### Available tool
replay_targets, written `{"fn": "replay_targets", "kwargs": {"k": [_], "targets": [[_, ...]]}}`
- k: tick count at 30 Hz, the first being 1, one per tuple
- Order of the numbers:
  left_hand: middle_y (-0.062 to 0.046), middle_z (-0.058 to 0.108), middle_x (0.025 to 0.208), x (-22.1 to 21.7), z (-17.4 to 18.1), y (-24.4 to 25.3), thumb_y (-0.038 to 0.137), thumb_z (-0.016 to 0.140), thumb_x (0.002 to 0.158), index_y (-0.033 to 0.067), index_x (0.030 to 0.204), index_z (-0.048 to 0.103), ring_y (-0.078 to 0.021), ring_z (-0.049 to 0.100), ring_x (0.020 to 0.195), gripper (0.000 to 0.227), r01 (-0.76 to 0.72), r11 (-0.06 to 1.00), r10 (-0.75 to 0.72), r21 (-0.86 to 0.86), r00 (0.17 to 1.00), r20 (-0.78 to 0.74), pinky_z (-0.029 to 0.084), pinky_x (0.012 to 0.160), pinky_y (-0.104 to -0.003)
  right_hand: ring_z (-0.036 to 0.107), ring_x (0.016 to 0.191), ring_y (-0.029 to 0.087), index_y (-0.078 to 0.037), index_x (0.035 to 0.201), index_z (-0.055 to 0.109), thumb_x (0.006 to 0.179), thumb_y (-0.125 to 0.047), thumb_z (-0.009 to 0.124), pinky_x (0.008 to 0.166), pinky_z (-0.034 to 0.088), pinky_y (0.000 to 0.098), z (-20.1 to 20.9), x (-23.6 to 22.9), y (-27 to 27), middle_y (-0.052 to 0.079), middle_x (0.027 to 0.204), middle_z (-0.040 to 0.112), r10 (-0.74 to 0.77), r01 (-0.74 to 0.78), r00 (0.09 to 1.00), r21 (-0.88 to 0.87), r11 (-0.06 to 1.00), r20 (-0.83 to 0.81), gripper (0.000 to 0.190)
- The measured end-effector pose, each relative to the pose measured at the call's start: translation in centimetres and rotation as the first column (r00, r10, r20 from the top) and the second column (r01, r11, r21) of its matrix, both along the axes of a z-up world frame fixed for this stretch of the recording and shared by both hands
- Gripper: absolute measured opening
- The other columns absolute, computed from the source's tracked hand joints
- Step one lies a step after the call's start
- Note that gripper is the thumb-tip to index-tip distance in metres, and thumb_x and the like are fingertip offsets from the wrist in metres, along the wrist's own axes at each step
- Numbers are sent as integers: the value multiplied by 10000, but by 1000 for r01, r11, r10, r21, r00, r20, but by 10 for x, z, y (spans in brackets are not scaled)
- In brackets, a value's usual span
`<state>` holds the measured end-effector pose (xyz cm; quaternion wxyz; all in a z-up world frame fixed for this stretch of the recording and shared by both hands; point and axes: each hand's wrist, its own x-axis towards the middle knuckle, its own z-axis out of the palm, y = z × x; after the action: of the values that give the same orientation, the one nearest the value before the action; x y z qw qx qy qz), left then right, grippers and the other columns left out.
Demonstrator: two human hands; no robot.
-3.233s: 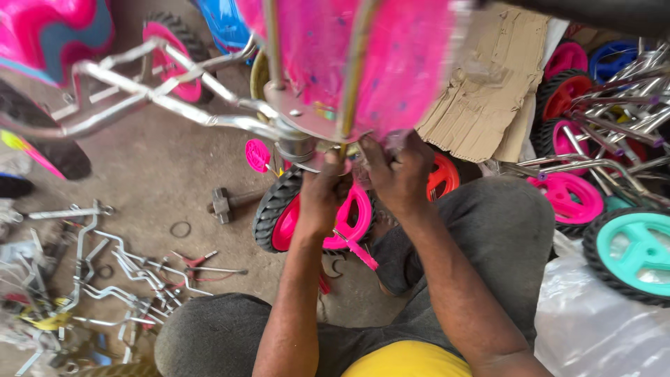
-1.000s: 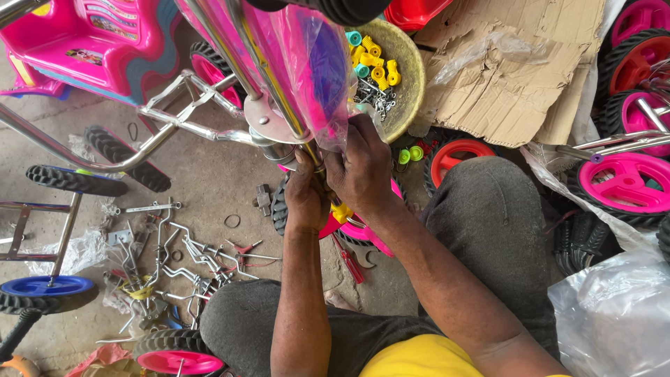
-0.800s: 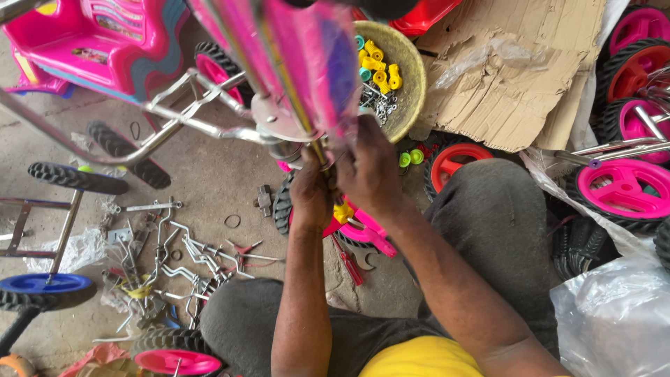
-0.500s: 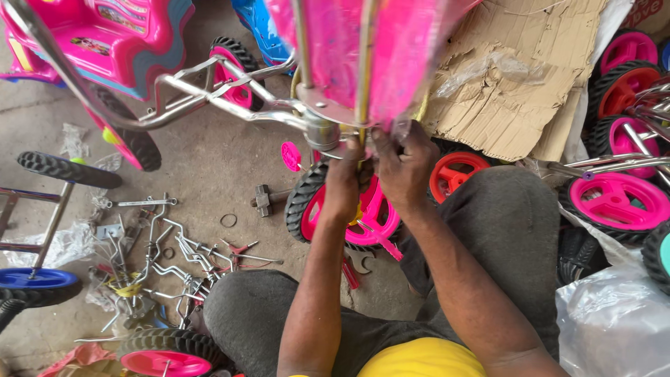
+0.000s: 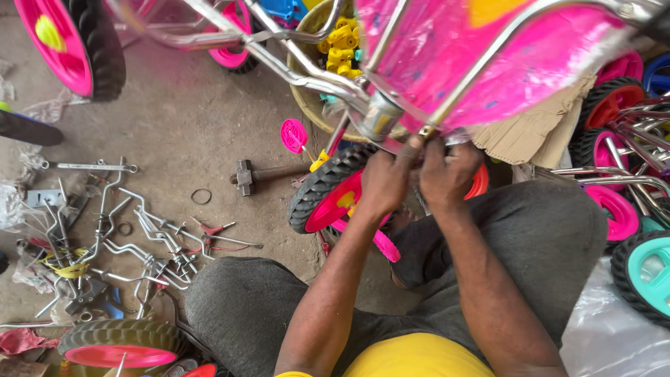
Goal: The person assembles a pink child's tricycle by attaching the seat to the frame. They use a screwdriver and a wrench to tighten the bolts securing the seat post. The person also removes the plastic wrapping from the seat during the process.
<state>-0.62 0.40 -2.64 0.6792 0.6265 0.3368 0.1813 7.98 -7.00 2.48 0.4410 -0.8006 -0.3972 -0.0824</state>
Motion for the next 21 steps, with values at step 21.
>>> {"fn": "replay_targets", "kwargs": {"k": [21], "targets": [[-49, 670, 757, 8, 9, -2, 688, 475, 948, 66, 1019, 756, -171, 629, 745, 686, 10, 995, 4, -103, 990, 138, 486, 674, -378, 557, 648, 84, 3, 903, 635, 1075, -143, 685, 592, 444, 303, -15, 17, -8, 21, 734, 636, 23, -1, 981, 113, 994, -195, 232]]}}
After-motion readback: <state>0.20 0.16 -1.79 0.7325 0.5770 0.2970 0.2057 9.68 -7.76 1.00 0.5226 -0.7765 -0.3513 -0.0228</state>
